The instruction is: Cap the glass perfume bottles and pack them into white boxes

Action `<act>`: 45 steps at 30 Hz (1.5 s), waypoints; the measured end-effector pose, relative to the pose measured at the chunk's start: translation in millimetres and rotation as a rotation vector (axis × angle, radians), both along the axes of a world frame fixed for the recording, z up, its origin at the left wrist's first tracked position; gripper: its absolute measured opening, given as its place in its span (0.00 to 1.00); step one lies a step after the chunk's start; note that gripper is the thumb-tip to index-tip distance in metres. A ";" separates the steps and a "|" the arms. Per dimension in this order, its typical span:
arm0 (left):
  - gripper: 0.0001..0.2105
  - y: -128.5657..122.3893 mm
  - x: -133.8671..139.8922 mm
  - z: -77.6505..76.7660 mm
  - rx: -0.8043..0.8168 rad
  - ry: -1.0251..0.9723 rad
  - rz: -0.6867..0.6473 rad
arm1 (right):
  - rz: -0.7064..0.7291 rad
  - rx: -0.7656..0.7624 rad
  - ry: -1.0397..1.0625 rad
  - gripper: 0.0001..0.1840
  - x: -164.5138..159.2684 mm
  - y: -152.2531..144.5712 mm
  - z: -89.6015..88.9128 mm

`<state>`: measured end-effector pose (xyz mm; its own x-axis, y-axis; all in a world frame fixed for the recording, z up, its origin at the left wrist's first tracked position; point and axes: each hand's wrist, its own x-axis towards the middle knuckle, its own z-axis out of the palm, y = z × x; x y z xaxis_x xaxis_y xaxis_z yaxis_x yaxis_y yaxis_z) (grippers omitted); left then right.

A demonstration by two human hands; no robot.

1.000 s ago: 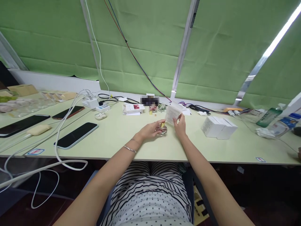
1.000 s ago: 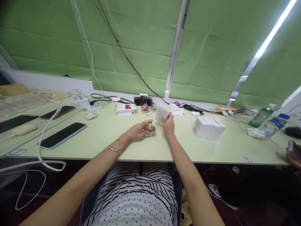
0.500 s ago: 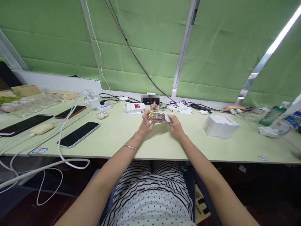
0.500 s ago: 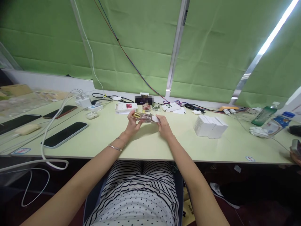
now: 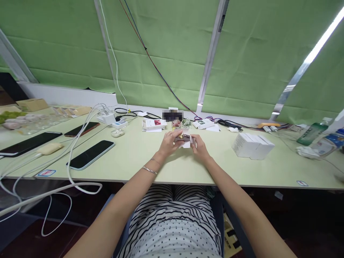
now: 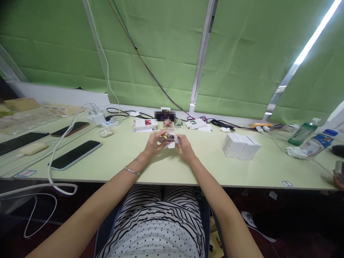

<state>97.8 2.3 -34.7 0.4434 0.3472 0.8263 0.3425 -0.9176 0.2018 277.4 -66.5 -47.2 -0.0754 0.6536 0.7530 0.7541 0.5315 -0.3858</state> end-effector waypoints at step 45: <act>0.12 6.1 0.4 2.0 -0.010 -0.102 0.111 | 0.247 -0.265 0.400 0.21 4.1 5.6 -7.4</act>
